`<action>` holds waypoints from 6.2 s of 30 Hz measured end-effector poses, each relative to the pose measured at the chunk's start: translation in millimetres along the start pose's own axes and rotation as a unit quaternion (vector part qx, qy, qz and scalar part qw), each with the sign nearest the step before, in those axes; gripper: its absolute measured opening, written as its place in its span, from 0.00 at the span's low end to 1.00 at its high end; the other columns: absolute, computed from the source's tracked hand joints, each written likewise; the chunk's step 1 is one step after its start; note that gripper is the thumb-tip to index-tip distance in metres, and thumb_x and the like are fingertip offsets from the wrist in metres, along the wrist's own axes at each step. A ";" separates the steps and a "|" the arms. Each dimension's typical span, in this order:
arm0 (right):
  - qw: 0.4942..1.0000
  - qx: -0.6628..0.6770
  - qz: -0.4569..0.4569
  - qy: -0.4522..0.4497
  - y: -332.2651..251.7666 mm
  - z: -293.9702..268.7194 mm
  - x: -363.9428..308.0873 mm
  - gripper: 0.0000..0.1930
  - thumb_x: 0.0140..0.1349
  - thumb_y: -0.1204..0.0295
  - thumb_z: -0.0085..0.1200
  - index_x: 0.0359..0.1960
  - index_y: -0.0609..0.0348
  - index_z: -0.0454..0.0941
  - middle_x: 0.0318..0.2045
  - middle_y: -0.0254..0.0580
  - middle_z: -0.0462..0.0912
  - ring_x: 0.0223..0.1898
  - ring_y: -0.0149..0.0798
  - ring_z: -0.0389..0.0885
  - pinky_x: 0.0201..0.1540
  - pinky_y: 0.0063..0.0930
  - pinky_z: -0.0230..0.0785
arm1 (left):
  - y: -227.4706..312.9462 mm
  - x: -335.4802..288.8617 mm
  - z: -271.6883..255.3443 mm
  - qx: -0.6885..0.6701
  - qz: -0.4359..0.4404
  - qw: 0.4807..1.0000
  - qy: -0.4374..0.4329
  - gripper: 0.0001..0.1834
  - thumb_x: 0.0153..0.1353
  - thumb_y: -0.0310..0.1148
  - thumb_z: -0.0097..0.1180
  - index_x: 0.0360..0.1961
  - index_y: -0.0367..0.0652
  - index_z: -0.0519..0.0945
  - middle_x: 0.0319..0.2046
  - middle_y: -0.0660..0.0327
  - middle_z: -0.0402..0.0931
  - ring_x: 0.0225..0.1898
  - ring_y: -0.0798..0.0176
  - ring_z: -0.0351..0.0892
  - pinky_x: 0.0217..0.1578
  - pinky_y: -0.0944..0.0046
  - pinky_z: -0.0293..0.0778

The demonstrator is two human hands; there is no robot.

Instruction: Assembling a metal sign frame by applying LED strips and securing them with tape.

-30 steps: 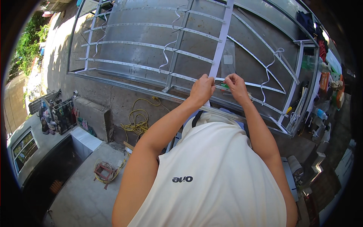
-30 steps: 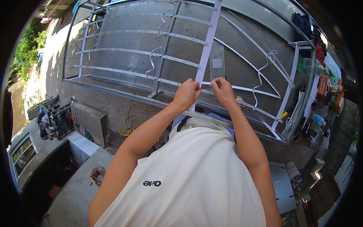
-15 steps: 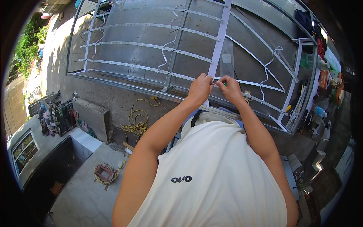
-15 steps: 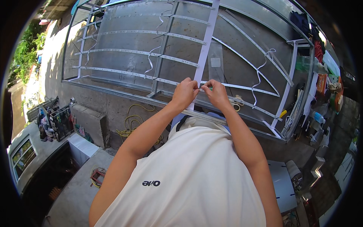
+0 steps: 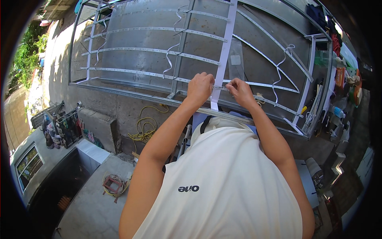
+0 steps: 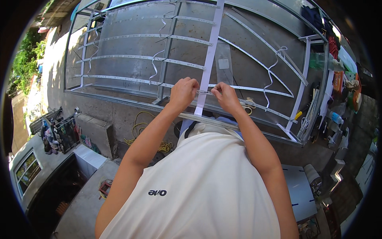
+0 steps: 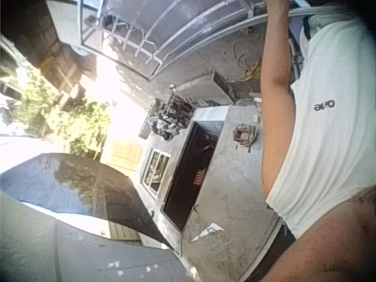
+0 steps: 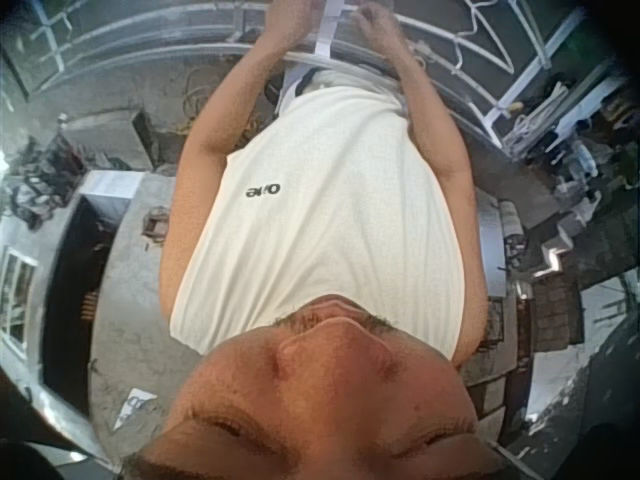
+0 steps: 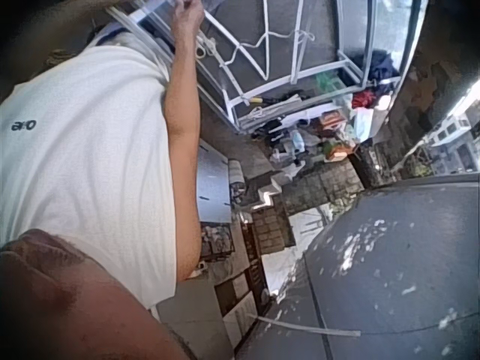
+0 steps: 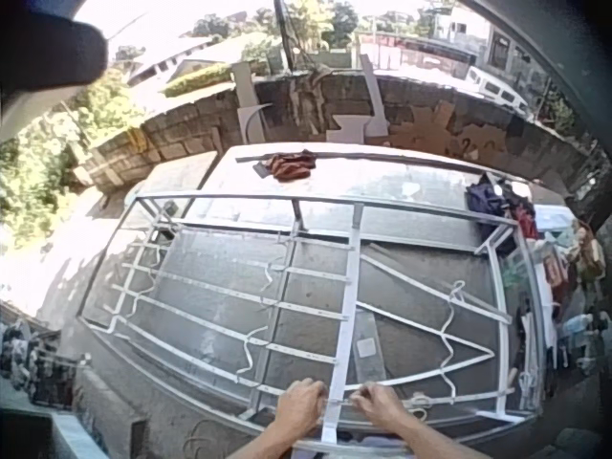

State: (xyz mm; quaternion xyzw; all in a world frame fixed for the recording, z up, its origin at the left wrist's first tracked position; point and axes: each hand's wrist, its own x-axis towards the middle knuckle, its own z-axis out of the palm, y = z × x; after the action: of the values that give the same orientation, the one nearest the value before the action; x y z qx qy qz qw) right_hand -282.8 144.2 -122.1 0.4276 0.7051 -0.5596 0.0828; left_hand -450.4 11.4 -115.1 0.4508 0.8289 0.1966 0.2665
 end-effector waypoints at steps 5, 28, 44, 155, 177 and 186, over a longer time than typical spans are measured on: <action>1.000 0.001 -0.007 0.000 -3.6 -1.8 -0.7 0.11 0.67 0.69 0.63 0.40 0.66 0.82 0.33 0.50 0.87 0.35 0.43 0.83 0.43 0.37 0.74 | -3.1 4.2 -9.7 0.098 0.061 0.992 -0.053 0.04 0.60 0.32 0.65 0.36 0.52 0.88 0.36 0.64 0.85 0.45 0.56 0.79 0.46 0.52 0.70; 0.989 -0.078 -0.123 -0.011 -11.9 2.4 -9.3 0.06 0.67 0.73 0.62 0.40 0.63 0.80 0.41 0.49 0.89 0.43 0.51 0.86 0.49 0.40 0.75 | -16.7 8.1 -2.2 0.075 0.069 0.984 -0.149 0.08 0.69 0.36 0.54 0.43 0.52 0.84 0.35 0.61 0.85 0.47 0.54 0.80 0.55 0.47 0.59; 0.990 -0.078 -0.120 0.002 -5.5 7.8 -8.8 0.06 0.67 0.74 0.62 0.40 0.63 0.80 0.37 0.51 0.87 0.41 0.52 0.85 0.46 0.40 0.74 | -13.4 37.8 -3.0 0.033 -0.006 0.968 -0.249 0.12 0.60 0.45 0.70 0.34 0.50 0.86 0.31 0.62 0.88 0.39 0.54 0.86 0.50 0.50 0.60; 1.000 -0.013 -0.005 -0.022 28.2 -15.8 -0.6 0.08 0.59 0.78 0.64 0.39 0.63 0.80 0.35 0.49 0.87 0.41 0.48 0.87 0.47 0.38 0.77 | -3.6 49.2 2.6 0.085 -0.089 0.950 -0.288 0.14 0.55 0.45 0.73 0.37 0.48 0.92 0.35 0.59 0.89 0.43 0.53 0.86 0.50 0.45 0.65; 0.995 -0.096 -0.027 -0.026 -17.1 7.7 1.0 0.10 0.58 0.70 0.69 0.36 0.64 0.87 0.32 0.51 0.89 0.38 0.50 0.88 0.46 0.41 0.78 | -6.4 50.0 4.4 0.079 -0.104 0.946 -0.296 0.15 0.52 0.44 0.75 0.37 0.50 0.91 0.38 0.57 0.89 0.45 0.50 0.87 0.51 0.43 0.65; 0.976 -0.196 -0.097 -0.018 -12.7 9.8 -0.8 0.06 0.59 0.72 0.66 0.34 0.60 0.88 0.35 0.49 0.88 0.44 0.53 0.84 0.51 0.46 0.74 | -6.4 50.8 2.7 0.080 -0.090 0.949 -0.293 0.14 0.52 0.45 0.73 0.37 0.51 0.92 0.34 0.59 0.89 0.43 0.53 0.86 0.49 0.45 0.65</action>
State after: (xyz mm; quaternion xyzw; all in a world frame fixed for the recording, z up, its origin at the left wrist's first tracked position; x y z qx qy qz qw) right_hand -294.6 135.2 -116.0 0.3223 0.8377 -0.4235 0.1228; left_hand -475.8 51.6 -134.2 0.4315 0.7647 -0.0355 0.4773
